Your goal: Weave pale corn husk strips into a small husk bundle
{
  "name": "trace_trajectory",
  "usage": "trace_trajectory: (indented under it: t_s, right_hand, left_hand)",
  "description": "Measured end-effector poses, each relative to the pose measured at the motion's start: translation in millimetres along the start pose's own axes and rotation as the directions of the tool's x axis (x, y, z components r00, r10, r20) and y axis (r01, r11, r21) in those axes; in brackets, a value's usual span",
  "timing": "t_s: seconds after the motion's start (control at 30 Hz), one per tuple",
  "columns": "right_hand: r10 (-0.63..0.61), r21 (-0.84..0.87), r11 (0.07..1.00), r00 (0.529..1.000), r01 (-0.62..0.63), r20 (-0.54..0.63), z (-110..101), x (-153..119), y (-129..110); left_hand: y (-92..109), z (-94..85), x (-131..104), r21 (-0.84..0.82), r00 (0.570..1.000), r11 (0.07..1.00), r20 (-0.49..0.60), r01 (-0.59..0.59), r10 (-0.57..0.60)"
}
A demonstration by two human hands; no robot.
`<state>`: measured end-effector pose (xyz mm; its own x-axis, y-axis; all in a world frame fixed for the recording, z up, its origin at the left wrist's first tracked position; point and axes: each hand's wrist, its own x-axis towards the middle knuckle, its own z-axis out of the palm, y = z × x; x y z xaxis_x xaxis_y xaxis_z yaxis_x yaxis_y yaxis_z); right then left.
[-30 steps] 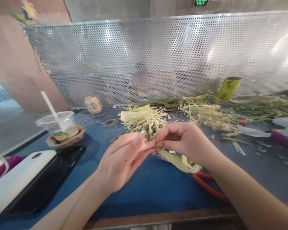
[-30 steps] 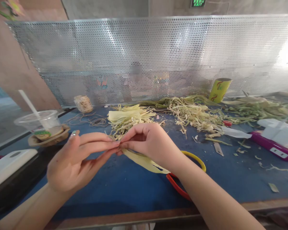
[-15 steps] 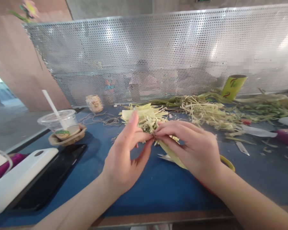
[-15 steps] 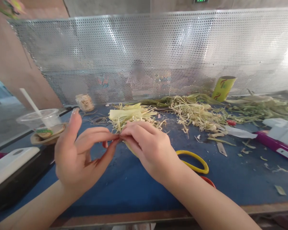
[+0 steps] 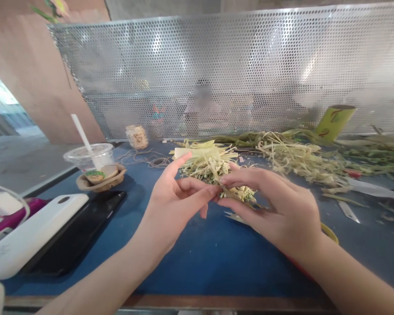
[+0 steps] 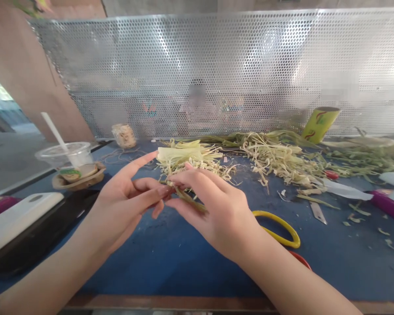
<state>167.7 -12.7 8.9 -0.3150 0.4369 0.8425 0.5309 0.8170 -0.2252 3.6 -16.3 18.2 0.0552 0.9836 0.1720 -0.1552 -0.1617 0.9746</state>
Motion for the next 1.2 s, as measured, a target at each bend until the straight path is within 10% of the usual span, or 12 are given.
trace_trajectory:
  t_s: [1.2]
  right_hand:
    - [-0.192, -0.112, 0.977, 0.978, 0.183, -0.082, -1.2, -0.8, -6.9]
  left_hand:
    - [6.2, 8.9, -9.7, -0.029, 0.998, 1.0, -0.061, -0.007, 0.006]
